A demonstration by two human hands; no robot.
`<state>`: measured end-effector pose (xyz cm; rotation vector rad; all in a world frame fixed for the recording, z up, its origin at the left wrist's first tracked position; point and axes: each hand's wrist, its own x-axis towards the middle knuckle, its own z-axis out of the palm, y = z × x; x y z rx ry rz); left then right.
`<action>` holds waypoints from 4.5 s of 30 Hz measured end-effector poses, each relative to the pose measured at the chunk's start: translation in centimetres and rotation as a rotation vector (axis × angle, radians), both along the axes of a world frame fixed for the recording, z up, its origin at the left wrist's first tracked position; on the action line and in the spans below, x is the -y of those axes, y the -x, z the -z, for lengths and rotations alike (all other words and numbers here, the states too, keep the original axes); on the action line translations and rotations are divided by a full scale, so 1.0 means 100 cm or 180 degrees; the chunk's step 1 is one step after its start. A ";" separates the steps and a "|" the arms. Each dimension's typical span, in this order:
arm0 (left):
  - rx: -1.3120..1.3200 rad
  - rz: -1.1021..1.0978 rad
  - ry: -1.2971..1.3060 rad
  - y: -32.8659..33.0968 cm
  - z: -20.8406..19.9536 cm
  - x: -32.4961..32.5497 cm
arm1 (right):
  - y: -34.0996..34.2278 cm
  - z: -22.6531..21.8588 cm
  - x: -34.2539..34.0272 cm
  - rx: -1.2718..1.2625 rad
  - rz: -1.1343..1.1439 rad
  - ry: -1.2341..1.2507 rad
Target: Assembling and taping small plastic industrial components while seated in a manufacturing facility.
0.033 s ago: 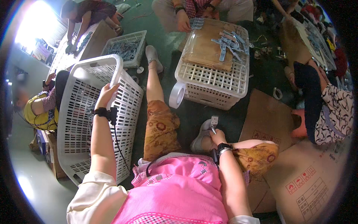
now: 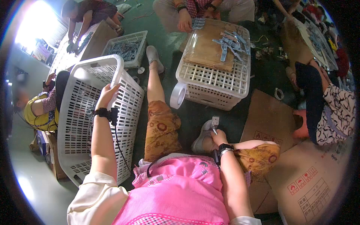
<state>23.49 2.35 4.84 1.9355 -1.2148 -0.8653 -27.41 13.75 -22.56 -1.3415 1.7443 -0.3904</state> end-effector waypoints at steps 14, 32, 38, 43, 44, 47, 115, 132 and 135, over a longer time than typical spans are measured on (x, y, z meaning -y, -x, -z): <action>0.0062 -0.0035 -0.0064 0.001 -0.001 -0.001 | 0.000 -0.002 0.001 -0.0133 -0.0042 0.0056; 0.0017 -0.0075 -0.0079 0.002 -0.001 -0.001 | -0.002 -0.009 0.000 -0.0100 0.0018 0.0070; 0.0080 -0.0027 -0.0060 0.000 -0.001 -0.002 | -0.001 -0.006 0.001 -0.0237 -0.0094 0.0117; 0.0098 -0.0002 -0.0089 0.003 -0.004 -0.002 | 0.001 -0.001 0.001 -0.0148 -0.0059 0.0109; 0.0142 -0.0025 -0.0100 0.005 -0.005 -0.002 | 0.001 0.001 0.001 -0.0149 -0.0056 0.0107; 0.0175 -0.0055 -0.0079 0.007 -0.007 -0.004 | 0.000 0.000 0.001 -0.0152 -0.0074 0.0091; 0.0015 -0.0088 -0.0156 0.003 -0.005 -0.002 | 0.000 -0.005 0.000 -0.0243 -0.0119 0.0195; 0.0004 -0.0080 -0.0079 0.004 -0.005 -0.002 | 0.000 -0.014 0.002 0.0066 0.0014 -0.0164; 0.0017 -0.0021 -0.0134 0.000 -0.002 0.001 | 0.000 -0.009 0.001 -0.0086 -0.0047 -0.0001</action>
